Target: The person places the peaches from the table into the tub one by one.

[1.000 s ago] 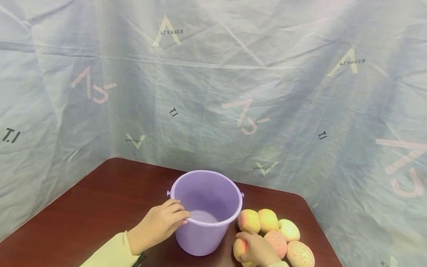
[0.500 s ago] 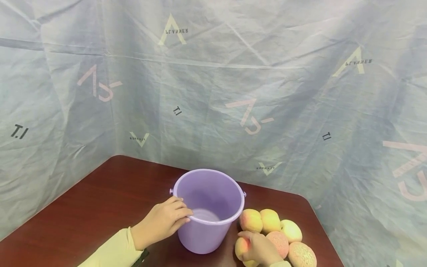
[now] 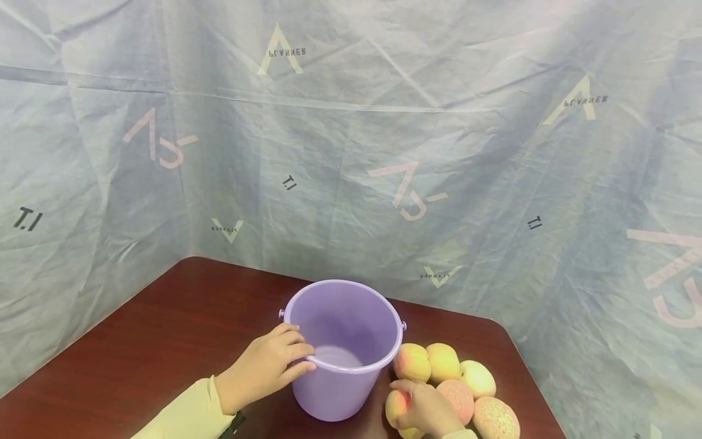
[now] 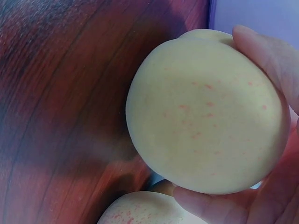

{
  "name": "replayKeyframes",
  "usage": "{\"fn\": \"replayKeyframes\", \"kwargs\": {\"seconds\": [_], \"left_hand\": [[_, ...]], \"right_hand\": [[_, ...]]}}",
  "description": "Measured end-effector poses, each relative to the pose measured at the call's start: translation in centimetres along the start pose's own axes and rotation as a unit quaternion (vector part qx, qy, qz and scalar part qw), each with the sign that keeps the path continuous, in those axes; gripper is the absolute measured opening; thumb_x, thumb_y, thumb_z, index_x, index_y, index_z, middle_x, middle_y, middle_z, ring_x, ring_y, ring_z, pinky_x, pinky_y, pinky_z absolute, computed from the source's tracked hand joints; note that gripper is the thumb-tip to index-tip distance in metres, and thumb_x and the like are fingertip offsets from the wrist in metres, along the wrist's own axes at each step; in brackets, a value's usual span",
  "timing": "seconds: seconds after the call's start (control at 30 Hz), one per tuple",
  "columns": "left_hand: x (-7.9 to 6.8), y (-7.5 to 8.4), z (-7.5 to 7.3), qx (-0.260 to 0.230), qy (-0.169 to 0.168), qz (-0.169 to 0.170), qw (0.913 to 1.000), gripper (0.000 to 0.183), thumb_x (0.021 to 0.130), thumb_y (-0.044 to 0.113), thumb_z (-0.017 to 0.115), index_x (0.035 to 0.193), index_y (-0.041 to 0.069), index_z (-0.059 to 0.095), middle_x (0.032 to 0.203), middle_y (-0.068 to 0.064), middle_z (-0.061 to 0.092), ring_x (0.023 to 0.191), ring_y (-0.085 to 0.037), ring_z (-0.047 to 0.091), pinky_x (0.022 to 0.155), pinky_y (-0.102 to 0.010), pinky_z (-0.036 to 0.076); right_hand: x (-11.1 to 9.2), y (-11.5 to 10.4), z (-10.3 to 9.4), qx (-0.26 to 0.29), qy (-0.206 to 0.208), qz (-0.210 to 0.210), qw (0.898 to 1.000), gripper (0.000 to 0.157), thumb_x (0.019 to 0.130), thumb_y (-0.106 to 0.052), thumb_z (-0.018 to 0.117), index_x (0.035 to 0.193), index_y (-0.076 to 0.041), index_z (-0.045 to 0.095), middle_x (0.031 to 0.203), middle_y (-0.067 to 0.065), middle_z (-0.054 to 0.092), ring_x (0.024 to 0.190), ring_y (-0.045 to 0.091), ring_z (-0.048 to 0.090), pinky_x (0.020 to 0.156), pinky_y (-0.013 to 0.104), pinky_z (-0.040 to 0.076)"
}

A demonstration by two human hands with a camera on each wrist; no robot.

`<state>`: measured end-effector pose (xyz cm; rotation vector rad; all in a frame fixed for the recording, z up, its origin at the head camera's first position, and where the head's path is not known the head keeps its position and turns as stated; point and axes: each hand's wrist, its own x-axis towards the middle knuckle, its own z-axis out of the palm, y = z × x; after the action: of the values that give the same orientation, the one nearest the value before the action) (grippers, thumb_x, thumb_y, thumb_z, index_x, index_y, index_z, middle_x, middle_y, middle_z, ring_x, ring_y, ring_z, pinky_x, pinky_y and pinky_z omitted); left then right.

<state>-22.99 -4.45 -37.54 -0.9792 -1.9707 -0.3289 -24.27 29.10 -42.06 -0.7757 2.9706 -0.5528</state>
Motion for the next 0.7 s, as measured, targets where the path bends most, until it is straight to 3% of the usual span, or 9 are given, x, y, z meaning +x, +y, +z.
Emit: {"fn": "replayKeyframes", "kwargs": {"seconds": [0.27, 0.5, 0.7], "left_hand": [[0.07, 0.09, 0.18, -0.006, 0.062, 0.063, 0.9961, 0.009, 0.084, 0.026, 0.07, 0.086, 0.019, 0.074, 0.078, 0.006, 0.065, 0.079, -0.014, 0.058, 0.076, -0.025, 0.05], [-0.07, 0.01, 0.42, -0.001, 0.073, 0.056, 0.9958, 0.021, 0.095, 0.033, 0.057, 0.085, 0.022, 0.073, 0.078, 0.008, 0.062, 0.076, -0.011, 0.056, 0.068, -0.02, 0.049], [-0.13, 0.02, 0.81, -0.009, 0.089, 0.058, 0.9944, 0.041, 0.104, 0.036, 0.039, 0.084, 0.021, 0.072, 0.078, 0.006, 0.06, 0.076, -0.011, 0.056, 0.069, -0.022, 0.051]], "right_hand": [[-0.04, -0.24, 0.05, -0.009, 0.009, 0.004, 1.0, 0.06, 0.06, -0.019, 0.085, 0.115, -0.007, 0.066, 0.105, 0.005, 0.069, 0.086, 0.009, 0.059, 0.072, 0.031, 0.05], [-0.29, -0.5, 0.45, -0.01, 0.02, 0.02, 1.0, 0.061, 0.059, -0.02, 0.084, 0.116, -0.008, 0.067, 0.114, 0.011, 0.066, 0.089, 0.011, 0.058, 0.071, 0.03, 0.049], [-0.39, -0.65, 0.82, -0.029, 0.046, 0.034, 0.998, 0.058, 0.057, -0.018, 0.081, 0.113, -0.011, 0.069, 0.116, 0.011, 0.064, 0.089, 0.013, 0.058, 0.068, 0.029, 0.048]]}}
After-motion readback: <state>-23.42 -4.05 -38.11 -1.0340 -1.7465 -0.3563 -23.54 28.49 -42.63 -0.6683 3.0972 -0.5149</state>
